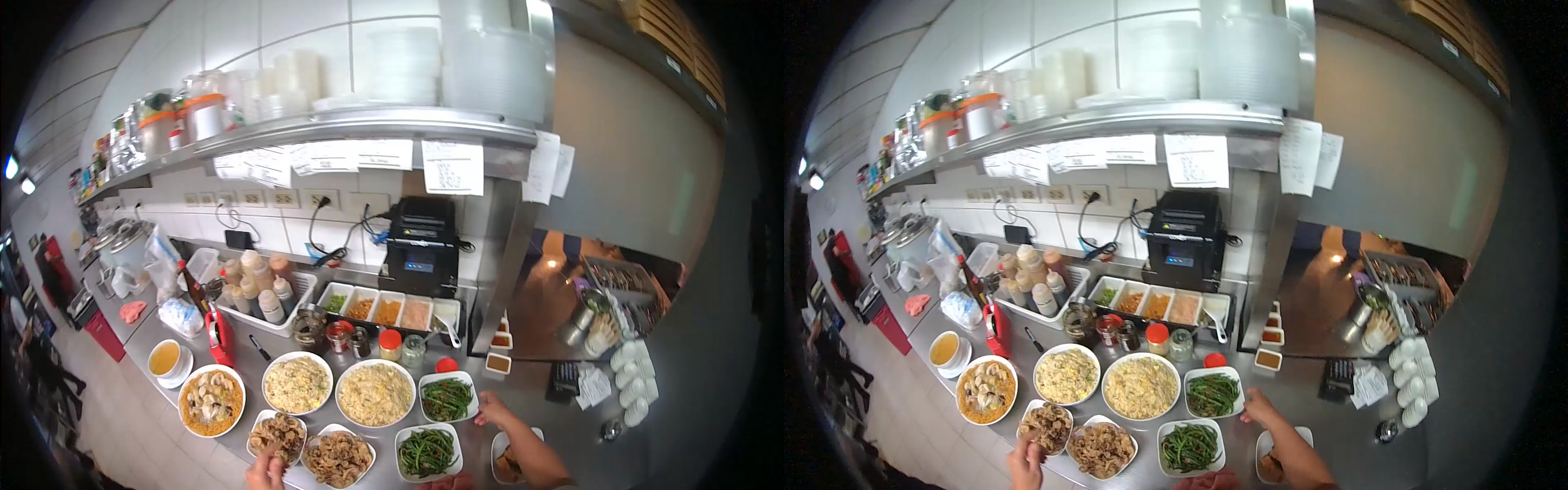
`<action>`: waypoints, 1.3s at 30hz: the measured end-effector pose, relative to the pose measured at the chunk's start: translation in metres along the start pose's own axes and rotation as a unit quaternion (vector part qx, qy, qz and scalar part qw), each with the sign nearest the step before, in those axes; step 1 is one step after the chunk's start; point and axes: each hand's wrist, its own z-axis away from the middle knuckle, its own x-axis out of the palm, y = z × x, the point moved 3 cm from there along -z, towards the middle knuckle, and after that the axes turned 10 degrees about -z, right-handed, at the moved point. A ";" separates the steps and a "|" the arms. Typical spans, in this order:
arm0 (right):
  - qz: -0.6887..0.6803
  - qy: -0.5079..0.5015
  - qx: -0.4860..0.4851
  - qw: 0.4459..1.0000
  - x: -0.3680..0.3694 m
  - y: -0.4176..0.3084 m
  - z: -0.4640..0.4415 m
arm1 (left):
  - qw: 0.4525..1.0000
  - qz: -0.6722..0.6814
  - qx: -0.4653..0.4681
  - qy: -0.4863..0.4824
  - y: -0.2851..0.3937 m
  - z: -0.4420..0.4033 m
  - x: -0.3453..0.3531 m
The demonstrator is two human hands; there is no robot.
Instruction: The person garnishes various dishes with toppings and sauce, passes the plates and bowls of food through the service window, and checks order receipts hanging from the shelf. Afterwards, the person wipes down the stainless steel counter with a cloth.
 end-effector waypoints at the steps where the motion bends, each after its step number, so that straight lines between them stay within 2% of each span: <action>1: -0.013 -0.003 0.005 1.000 0.001 0.000 0.002 | 0.999 0.012 -0.009 -0.029 0.010 0.014 0.008; 3: -0.035 -0.022 0.021 0.999 -0.001 -0.002 0.000 | 0.994 -0.048 0.073 -0.059 0.044 0.032 0.027; 7: -0.037 -0.071 0.036 0.996 -0.008 0.001 -0.011 | 0.971 -0.090 0.141 -0.171 0.067 0.073 0.097; 9: -0.032 -0.081 0.034 0.996 -0.012 -0.001 -0.013 | 0.947 0.002 0.279 -0.160 0.092 0.089 0.118; 11: -0.034 -0.087 0.035 0.995 -0.016 -0.008 -0.009 | 0.929 0.042 0.316 -0.189 0.104 0.102 0.139; 17: -0.091 -0.222 0.055 0.969 -0.007 -0.012 -0.006 | 0.923 0.058 0.284 -0.253 0.097 0.121 0.204; 23: -0.116 -0.163 0.011 0.980 -0.020 0.003 -0.023 | 0.933 0.046 0.241 -0.263 0.079 0.132 0.219; 28: -0.189 -0.164 -0.040 0.967 -0.091 -0.015 0.015 | 0.950 0.003 0.188 -0.250 0.039 0.145 0.207; 29: -0.195 -0.131 -0.056 0.970 -0.107 -0.021 0.022 | 0.952 -0.011 0.179 -0.246 0.028 0.148 0.206; 31: -0.227 -0.082 -0.070 0.968 -0.140 -0.026 0.026 | 0.945 -0.111 0.157 -0.266 0.066 0.145 0.171; 34: -0.272 0.010 -0.076 0.959 -0.186 -0.021 0.004 | 0.945 -0.183 0.200 -0.184 0.058 0.151 0.181; 37: -0.339 0.132 -0.076 0.928 -0.217 -0.012 -0.034 | 0.948 -0.170 0.143 -0.228 0.034 0.157 0.198; 39: -0.366 0.200 -0.074 0.906 -0.241 0.002 -0.070 | 0.941 -0.203 0.175 -0.207 0.041 0.157 0.195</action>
